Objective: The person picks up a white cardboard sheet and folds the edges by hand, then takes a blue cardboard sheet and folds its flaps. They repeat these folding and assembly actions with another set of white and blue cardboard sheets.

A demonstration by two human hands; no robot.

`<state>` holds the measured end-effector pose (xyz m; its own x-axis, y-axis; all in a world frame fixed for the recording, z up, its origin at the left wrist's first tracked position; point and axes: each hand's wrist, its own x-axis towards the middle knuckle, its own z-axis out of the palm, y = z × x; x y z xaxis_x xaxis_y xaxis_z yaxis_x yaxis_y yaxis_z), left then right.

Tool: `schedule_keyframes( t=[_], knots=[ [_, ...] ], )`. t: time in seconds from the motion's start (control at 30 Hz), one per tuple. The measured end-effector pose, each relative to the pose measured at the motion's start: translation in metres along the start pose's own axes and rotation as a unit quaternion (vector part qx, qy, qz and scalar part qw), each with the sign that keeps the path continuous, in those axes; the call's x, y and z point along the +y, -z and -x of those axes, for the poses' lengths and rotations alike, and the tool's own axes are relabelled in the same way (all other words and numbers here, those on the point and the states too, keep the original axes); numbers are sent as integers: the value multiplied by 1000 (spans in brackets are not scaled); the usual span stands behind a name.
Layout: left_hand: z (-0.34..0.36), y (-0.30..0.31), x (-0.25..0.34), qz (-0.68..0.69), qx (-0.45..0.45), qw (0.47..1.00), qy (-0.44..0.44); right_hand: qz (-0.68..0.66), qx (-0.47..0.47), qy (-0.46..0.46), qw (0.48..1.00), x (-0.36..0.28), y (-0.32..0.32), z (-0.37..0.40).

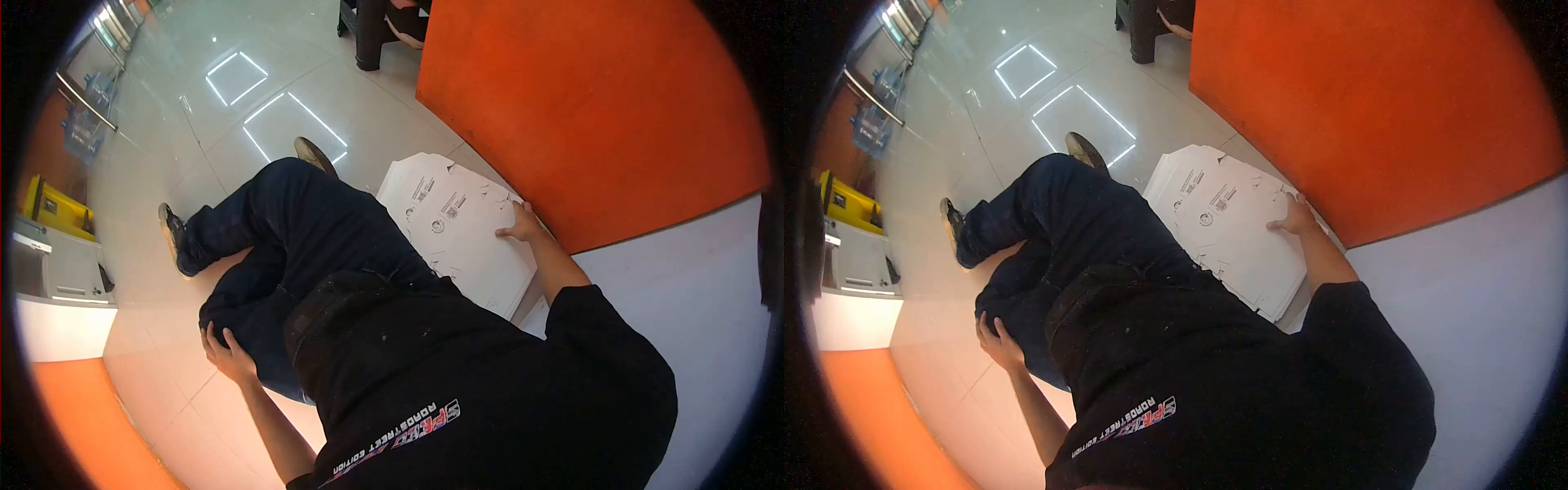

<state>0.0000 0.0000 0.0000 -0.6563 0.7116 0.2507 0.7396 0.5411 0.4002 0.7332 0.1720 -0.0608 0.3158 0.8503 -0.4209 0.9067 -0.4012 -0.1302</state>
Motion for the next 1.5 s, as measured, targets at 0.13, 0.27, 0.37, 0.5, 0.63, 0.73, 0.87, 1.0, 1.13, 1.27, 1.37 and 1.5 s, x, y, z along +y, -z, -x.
schedule_keyframes(
  t=[0.13,0.27,0.37,0.5,0.63,0.73,0.87,1.0,1.13,1.27,1.37,1.5],
  knots=[
    [28,-16,18,25,-18,1000,-2,12,7,20,1000,27,34,17],
    [9,-8,14,16,4,1000,3,29,24,51,998,12,21,17],
    [6,3,15,23,13,1000,-5,-175,-74,114,975,7,68,12],
    [7,28,15,21,20,999,-19,-228,-65,172,956,-54,152,68],
    [15,19,20,27,33,999,5,-222,-29,232,946,-138,241,115],
    [6,22,28,74,84,993,-27,-167,111,383,901,-173,289,136],
    [-16,62,98,218,71,968,-108,-366,132,424,818,-224,334,179],
    [-57,85,185,509,-76,843,-156,-537,132,496,669,-285,304,152],
    [-85,74,236,584,-71,784,-199,-626,44,513,586,-353,215,122],
    [-89,16,218,599,-50,791,-113,-578,-4,479,660,-383,146,84],
    [-96,-13,182,413,32,898,-150,-562,-52,489,665,-392,141,87],
    [-155,-40,160,467,-8,875,-125,-545,-91,506,662,-391,149,91]
  ],
)
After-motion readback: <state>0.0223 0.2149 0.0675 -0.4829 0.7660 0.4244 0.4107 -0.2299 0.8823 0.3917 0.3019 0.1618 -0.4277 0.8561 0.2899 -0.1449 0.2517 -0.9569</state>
